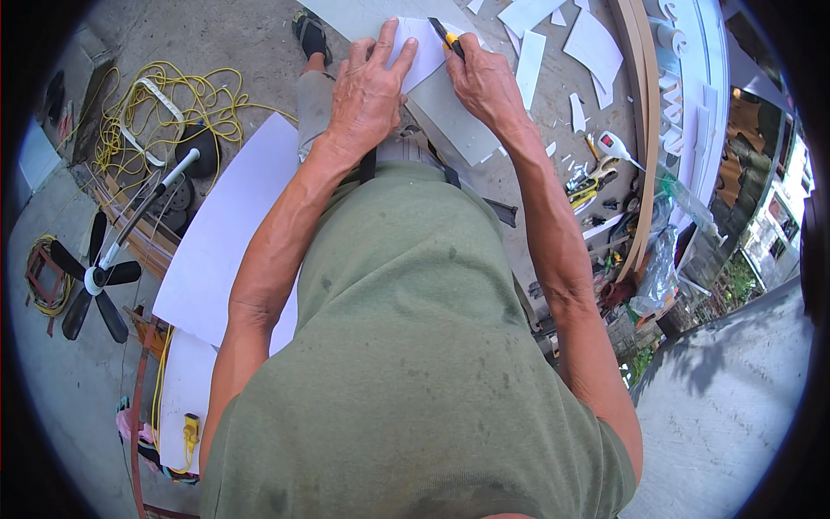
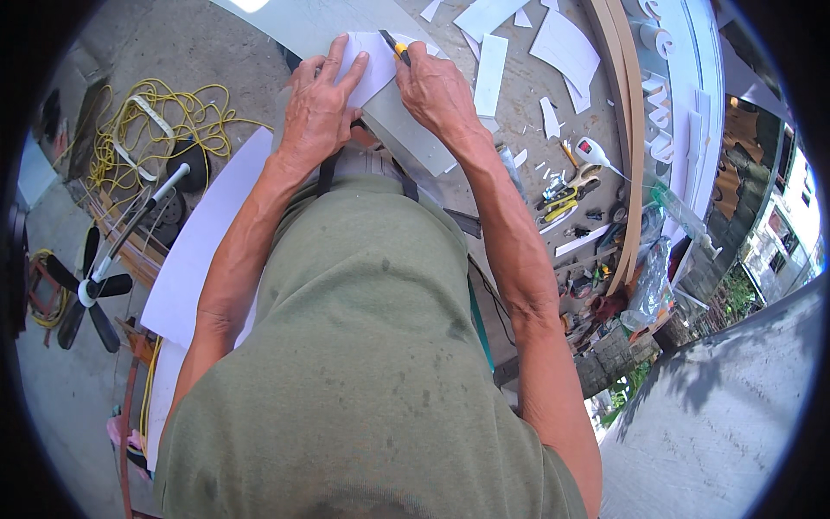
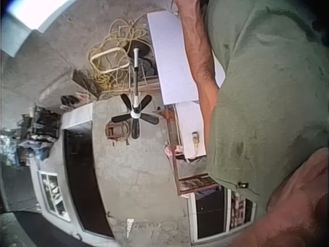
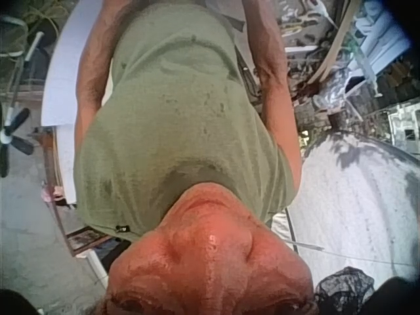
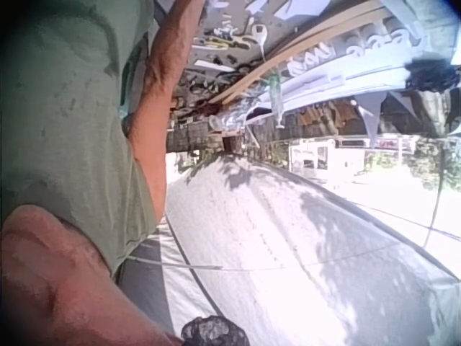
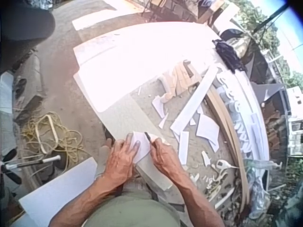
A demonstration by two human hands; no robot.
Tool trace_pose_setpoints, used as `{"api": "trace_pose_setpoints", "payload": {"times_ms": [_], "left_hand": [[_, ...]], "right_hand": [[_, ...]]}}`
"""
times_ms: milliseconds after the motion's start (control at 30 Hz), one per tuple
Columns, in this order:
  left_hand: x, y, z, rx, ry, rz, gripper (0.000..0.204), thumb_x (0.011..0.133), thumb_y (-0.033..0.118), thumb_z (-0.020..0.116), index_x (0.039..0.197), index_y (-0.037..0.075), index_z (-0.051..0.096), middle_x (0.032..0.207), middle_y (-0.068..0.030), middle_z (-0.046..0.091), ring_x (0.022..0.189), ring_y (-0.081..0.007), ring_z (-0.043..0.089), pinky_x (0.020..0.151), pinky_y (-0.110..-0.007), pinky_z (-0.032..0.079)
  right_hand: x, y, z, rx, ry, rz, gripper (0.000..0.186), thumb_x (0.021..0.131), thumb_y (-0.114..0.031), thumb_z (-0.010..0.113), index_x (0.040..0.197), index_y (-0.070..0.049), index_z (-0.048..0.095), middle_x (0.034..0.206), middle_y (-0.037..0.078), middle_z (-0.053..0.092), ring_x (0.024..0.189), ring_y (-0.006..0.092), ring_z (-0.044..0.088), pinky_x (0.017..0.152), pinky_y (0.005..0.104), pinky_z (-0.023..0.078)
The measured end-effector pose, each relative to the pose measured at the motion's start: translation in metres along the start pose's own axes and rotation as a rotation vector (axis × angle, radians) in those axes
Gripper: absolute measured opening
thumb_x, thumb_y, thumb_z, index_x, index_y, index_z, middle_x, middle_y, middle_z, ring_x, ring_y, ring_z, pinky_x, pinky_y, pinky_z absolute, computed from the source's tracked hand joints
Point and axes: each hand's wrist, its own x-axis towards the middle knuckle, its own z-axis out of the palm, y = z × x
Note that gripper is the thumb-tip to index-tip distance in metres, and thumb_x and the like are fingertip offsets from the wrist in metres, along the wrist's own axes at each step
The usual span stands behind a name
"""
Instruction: Cutting a specific shape out of a white material using a utility knife on a workbench.
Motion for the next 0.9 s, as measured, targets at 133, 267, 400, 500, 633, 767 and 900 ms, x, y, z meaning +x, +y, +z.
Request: {"api": "trace_pose_setpoints", "payload": {"times_ms": [133, 267, 400, 500, 633, 767, 900], "left_hand": [[0.0, 0.001, -0.001, -0.007, -0.001, -0.001, 0.079, 0.071, 0.001, 0.078, 0.146, 0.013, 0.056, 0.159, -0.0167, 0.037, 0.122, -0.0376, 0.049, 0.109, -0.049, 0.042], [-0.001, 0.005, 0.001, 0.042, 0.006, -0.037, 0.077, 0.073, 0.001, 0.077, 0.146, 0.013, 0.056, 0.16, -0.0149, 0.037, 0.124, -0.038, 0.048, 0.107, -0.05, 0.042], [-0.001, 0.012, 0.002, 0.117, -0.021, -0.086, 0.077, 0.073, 0.001, 0.076, 0.146, 0.014, 0.055, 0.162, -0.013, 0.036, 0.125, -0.0383, 0.047, 0.106, -0.05, 0.043], [-0.001, 0.008, -0.001, 0.147, -0.042, -0.09, 0.079, 0.073, -0.001, 0.075, 0.147, 0.016, 0.054, 0.163, -0.0108, 0.036, 0.126, -0.0373, 0.047, 0.106, -0.05, 0.043], [0.002, 0.002, -0.005, 0.131, -0.071, -0.065, 0.083, 0.071, -0.004, 0.074, 0.148, 0.019, 0.054, 0.163, -0.0074, 0.037, 0.127, -0.0356, 0.047, 0.103, -0.049, 0.045], [0.005, 0.0, -0.008, 0.106, -0.083, -0.057, 0.085, 0.069, -0.005, 0.075, 0.148, 0.02, 0.054, 0.163, -0.0059, 0.037, 0.127, -0.0351, 0.047, 0.101, -0.049, 0.046], [0.006, 0.0, -0.008, 0.124, -0.07, -0.044, 0.084, 0.069, -0.006, 0.074, 0.147, 0.02, 0.055, 0.163, -0.006, 0.037, 0.127, -0.0349, 0.047, 0.1, -0.049, 0.046]], "right_hand": [[0.0, -0.001, 0.0, -0.022, -0.001, 0.0, 0.029, 0.103, -0.027, 0.054, 0.101, 0.002, 0.052, 0.079, 0.031, 0.067, 0.077, 0.0489, 0.067, 0.069, 0.0564, 0.05], [0.002, -0.004, -0.004, -0.096, 0.009, -0.031, 0.028, 0.102, -0.026, 0.054, 0.102, 0.002, 0.053, 0.08, 0.03, 0.068, 0.077, 0.0481, 0.067, 0.068, 0.0558, 0.051], [0.006, -0.001, -0.01, -0.128, -0.003, -0.042, 0.028, 0.102, -0.027, 0.054, 0.102, 0.001, 0.053, 0.084, 0.029, 0.069, 0.079, 0.0473, 0.068, 0.07, 0.0553, 0.051], [0.007, -0.001, -0.013, -0.127, -0.018, -0.028, 0.029, 0.102, -0.028, 0.054, 0.102, 0.001, 0.053, 0.085, 0.029, 0.069, 0.08, 0.0473, 0.068, 0.071, 0.0554, 0.051], [0.006, -0.001, -0.014, -0.133, -0.07, 0.005, 0.03, 0.103, -0.029, 0.053, 0.103, 0.001, 0.053, 0.086, 0.029, 0.069, 0.081, 0.0478, 0.068, 0.072, 0.0551, 0.051], [0.006, -0.001, -0.013, -0.115, -0.072, 0.004, 0.03, 0.103, -0.029, 0.053, 0.103, 0.002, 0.053, 0.086, 0.03, 0.069, 0.081, 0.0483, 0.067, 0.072, 0.0552, 0.051], [0.007, 0.001, -0.012, -0.09, -0.074, 0.005, 0.031, 0.104, -0.028, 0.052, 0.104, 0.002, 0.053, 0.087, 0.031, 0.069, 0.082, 0.049, 0.067, 0.072, 0.0554, 0.051]]}}
